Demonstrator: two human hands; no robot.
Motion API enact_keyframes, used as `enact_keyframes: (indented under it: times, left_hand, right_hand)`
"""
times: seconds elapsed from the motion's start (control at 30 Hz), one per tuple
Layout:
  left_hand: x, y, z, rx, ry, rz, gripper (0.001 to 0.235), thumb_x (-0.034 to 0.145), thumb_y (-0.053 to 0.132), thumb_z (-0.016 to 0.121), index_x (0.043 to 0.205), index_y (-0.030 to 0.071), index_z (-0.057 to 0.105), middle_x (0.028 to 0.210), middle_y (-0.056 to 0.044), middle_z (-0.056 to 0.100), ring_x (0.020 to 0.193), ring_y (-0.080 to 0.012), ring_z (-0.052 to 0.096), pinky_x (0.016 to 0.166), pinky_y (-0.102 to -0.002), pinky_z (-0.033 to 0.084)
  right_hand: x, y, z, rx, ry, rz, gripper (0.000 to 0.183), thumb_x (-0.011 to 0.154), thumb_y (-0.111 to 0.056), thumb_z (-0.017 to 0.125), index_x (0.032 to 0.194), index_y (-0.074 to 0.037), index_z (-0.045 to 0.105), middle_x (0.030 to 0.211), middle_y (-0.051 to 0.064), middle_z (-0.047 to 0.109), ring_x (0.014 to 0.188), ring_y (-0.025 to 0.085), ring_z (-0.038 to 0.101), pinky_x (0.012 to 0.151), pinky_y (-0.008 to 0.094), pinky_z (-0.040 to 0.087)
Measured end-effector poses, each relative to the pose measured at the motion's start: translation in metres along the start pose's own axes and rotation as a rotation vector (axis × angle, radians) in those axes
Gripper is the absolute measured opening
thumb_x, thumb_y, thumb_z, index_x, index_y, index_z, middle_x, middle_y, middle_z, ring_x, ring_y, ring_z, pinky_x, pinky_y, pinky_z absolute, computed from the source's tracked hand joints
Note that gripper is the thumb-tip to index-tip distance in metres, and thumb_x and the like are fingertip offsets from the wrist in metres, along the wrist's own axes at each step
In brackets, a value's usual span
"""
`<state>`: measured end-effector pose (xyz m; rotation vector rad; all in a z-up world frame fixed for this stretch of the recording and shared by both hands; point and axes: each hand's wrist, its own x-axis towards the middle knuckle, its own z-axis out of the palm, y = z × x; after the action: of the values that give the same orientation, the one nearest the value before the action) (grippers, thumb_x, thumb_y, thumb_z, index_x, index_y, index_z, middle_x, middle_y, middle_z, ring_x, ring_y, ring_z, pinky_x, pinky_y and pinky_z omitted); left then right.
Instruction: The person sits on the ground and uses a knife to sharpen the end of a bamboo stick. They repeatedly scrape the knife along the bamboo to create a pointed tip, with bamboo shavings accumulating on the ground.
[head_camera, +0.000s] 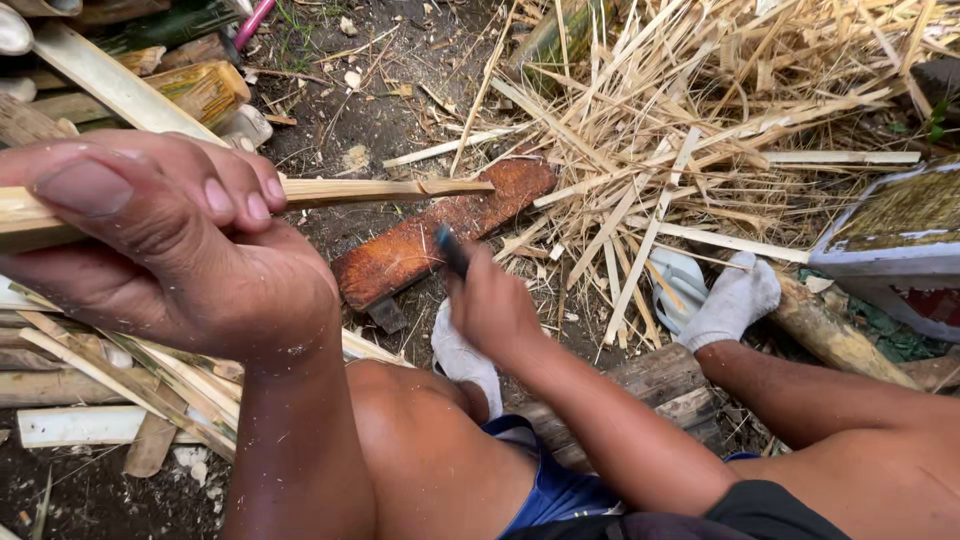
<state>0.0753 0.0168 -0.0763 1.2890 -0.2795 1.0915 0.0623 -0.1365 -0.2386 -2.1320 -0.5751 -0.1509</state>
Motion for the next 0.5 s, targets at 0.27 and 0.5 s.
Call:
enact_keyframes:
  times: [0.27,0.5]
  left_hand:
    - [0.014,-0.006,-0.014,-0.06,0.06,-0.018,0.038,0.126,0.027,0.056,0.102,0.002,0.04,0.073,-0.008,0.035,0.055,-0.0159,0.036,0.05,-0.028,0.032]
    - [0.022,-0.013,-0.025,-0.082,0.091,-0.018,0.041,0.125,0.024,0.057,0.095,0.001,0.039,0.074,-0.009,0.037,0.054,-0.0167,0.035,0.051,-0.029,0.034]
  right_hand:
    - [-0.004,-0.02,-0.008,0.209,-0.14,0.079,0.036,0.098,-0.02,0.058,0.121,0.006,0.046,0.078,0.025,0.067,0.06,0.04,0.07,0.052,0.049,0.058]
    - [0.043,0.086,0.034,-0.2,-0.2,0.369,0.037,0.101,-0.028,0.062,0.111,0.005,0.047,0.073,0.027,0.067,0.064,0.045,0.067,0.055,0.054,0.053]
